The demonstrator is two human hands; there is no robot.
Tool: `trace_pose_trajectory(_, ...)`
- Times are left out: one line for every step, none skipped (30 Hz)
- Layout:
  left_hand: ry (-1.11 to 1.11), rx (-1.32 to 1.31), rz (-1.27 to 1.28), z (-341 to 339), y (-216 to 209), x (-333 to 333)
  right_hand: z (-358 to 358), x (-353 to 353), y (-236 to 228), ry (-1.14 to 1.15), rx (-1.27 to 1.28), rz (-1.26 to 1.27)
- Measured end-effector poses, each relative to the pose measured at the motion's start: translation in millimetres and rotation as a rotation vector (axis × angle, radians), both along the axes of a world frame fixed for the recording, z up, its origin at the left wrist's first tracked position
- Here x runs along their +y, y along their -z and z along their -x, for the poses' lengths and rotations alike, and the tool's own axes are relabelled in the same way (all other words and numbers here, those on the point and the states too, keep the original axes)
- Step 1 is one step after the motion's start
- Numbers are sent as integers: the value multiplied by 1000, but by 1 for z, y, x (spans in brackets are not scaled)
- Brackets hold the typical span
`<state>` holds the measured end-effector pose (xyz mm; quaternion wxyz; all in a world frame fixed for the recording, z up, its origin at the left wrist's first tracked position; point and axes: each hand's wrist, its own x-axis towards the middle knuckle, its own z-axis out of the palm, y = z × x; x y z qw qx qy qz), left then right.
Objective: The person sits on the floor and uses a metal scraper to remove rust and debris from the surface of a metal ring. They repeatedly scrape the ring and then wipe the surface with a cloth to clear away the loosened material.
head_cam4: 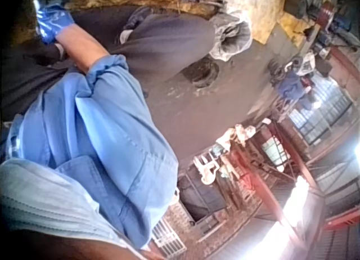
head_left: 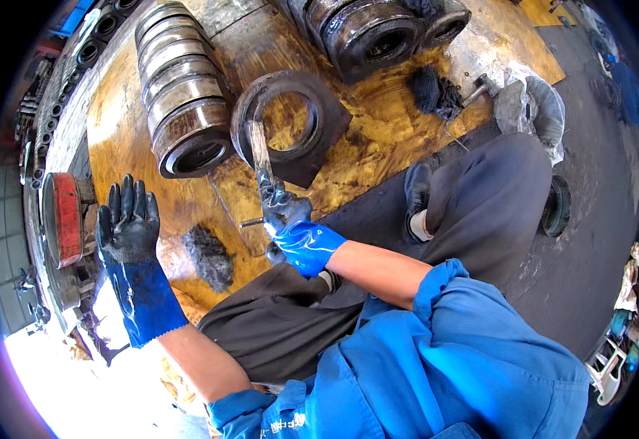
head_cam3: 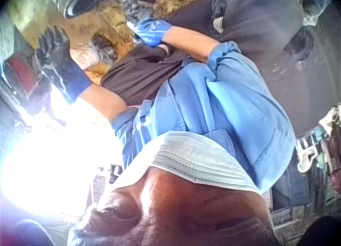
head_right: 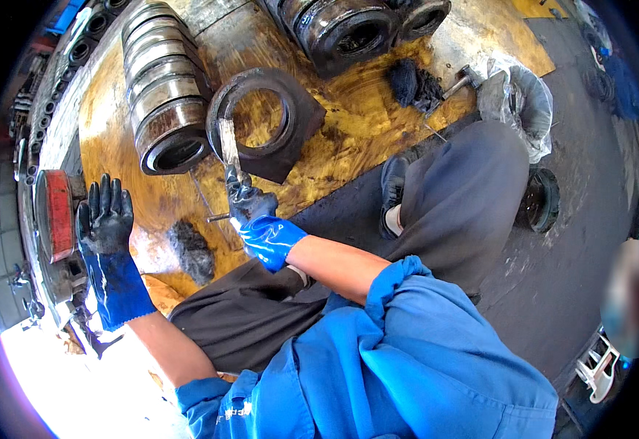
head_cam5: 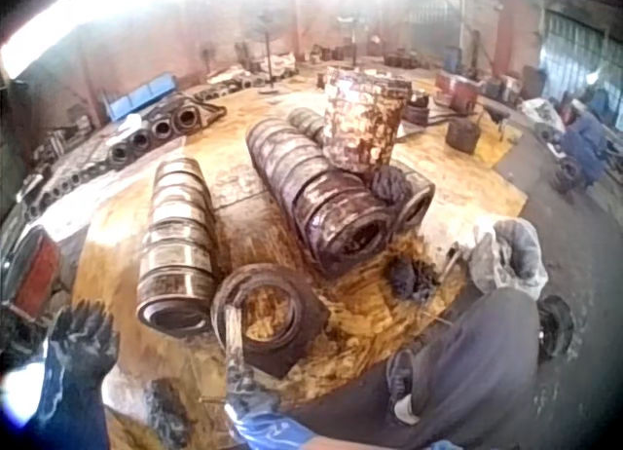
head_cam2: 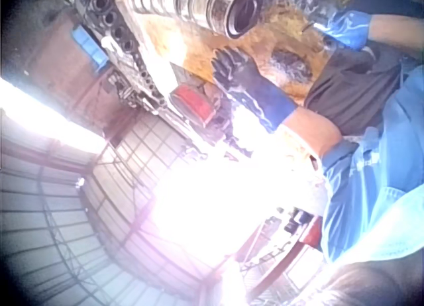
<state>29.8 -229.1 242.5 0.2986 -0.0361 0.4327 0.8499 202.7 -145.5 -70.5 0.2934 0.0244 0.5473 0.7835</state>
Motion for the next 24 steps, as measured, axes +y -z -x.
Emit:
trace_pose_trajectory(-27,-6,9,0,-1,-5,-1,-4,-16,-29,-89,-8)
trace_pose_trajectory(-51,-6,22,-3,-4,-7,-3,-5,-36,-59,-179,-18)
trace_pose_trajectory(-67,-9,31,-8,-9,-4,-8,-3,-49,-80,-129,-37)
trace_pose_trajectory(-103,0,44,-14,-19,-11,-12,-7,-64,-120,-66,-52)
trace_pose_trajectory(-97,-5,37,-12,-15,-6,-15,0,-68,-119,-22,-80)
trace_pose_trajectory(-91,-10,30,-10,-11,-2,-12,4,-74,-192,-300,-38)
trace_pose_trajectory(-101,-6,29,-11,-10,-5,-10,8,-77,-194,-308,-10)
trace_pose_trajectory(-73,-4,4,-5,-6,-9,-8,16,-79,-198,-315,19)
trace_pose_trajectory(-48,-2,-20,5,-1,-17,-6,25,-80,-204,-323,48)
trace_pose_trajectory(-31,2,-30,5,-3,-20,-7,32,-65,-148,100,162)
trace_pose_trajectory(-8,-1,-42,6,-1,-21,-9,34,-51,-113,209,173)
trace_pose_trajectory(3,-5,-46,7,0,-22,-10,33,-38,-85,318,183)
trace_pose_trajectory(0,-2,-56,7,-2,-18,-3,38,-41,-94,122,83)
trace_pose_trajectory(-8,-4,-54,4,-3,-17,3,42,-46,-100,-73,-16)
trace_pose_trajectory(-50,-13,-30,1,-4,-13,5,40,-50,-74,-236,-16)
trace_pose_trajectory(-30,-14,-37,4,-1,-16,3,42,-70,-53,-401,-13)
trace_pose_trajectory(-12,-12,-45,7,2,-16,4,37,-50,21,-146,75)
trace_pose_trajectory(7,-7,-58,12,2,-15,6,35,-39,62,127,183)
trace_pose_trajectory(18,-5,-61,13,2,-15,5,32,-40,55,375,292)
trace_pose_trajectory(13,-2,-49,11,0,-15,0,29,-40,40,350,290)
trace_pose_trajectory(10,-3,-35,9,1,-15,-4,29,-40,4,245,219)
trace_pose_trajectory(-20,9,-13,4,-4,-15,-5,29,-52,-38,138,171)
trace_pose_trajectory(-18,6,-13,4,-1,-13,-8,34,-59,-60,65,136)
trace_pose_trajectory(-16,5,-14,5,1,-10,-10,39,-65,-65,44,129)
